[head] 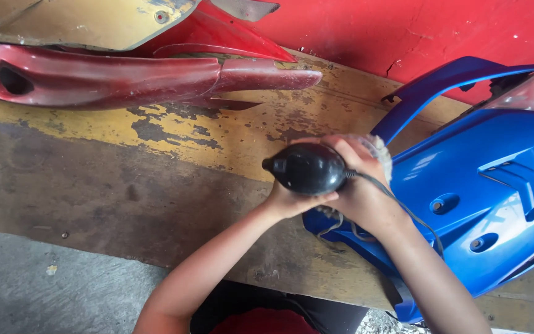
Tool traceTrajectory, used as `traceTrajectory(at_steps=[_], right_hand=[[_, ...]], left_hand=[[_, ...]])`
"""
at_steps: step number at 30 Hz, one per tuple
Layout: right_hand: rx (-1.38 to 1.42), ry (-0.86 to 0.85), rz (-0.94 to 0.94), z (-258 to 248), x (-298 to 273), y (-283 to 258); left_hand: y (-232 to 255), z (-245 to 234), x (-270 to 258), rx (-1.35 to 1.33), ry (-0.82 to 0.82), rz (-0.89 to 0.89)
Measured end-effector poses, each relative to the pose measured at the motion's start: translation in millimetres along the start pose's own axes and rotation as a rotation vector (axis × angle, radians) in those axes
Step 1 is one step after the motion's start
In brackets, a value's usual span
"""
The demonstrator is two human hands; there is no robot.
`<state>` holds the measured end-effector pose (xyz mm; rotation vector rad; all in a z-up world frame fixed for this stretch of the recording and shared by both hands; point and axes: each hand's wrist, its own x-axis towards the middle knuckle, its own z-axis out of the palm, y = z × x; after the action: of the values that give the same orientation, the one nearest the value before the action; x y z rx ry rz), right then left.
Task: The person uses a power buffer with a white pad to polish a blue motorcycle fairing on a wooden workbench. They move the tool across the surface, covering the main body and edges, while other fairing parts rest nearby.
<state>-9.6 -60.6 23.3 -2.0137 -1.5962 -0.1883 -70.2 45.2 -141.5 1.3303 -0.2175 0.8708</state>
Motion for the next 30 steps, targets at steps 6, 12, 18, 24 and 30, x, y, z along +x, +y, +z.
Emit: traceTrajectory(at_steps=[6,12,18,24,30], right_hand=[[-0.015,0.026,-0.057,-4.1,-6.7,2.7],[0.056,-0.026,0.061,22.4,5.0,7.1],[0.114,-0.014,-0.106,19.7,-16.2,-4.8],[0.137,0.0,-0.08,13.4,-20.6,-12.6],[0.218,-0.05,-0.068,36.1,-34.1,-9.1]], left_hand=[[-5.3,11.9,3.1,-0.068,-0.021,-0.067],[-31.8,-16.3,-14.6,-0.142,0.066,-0.23],[11.9,-6.9,-40.6,-0.03,0.042,-0.217],[7.1,-11.8,-41.5,0.034,0.037,-0.263],[-5.2,-27.7,-81.5,0.01,0.067,-0.413]])
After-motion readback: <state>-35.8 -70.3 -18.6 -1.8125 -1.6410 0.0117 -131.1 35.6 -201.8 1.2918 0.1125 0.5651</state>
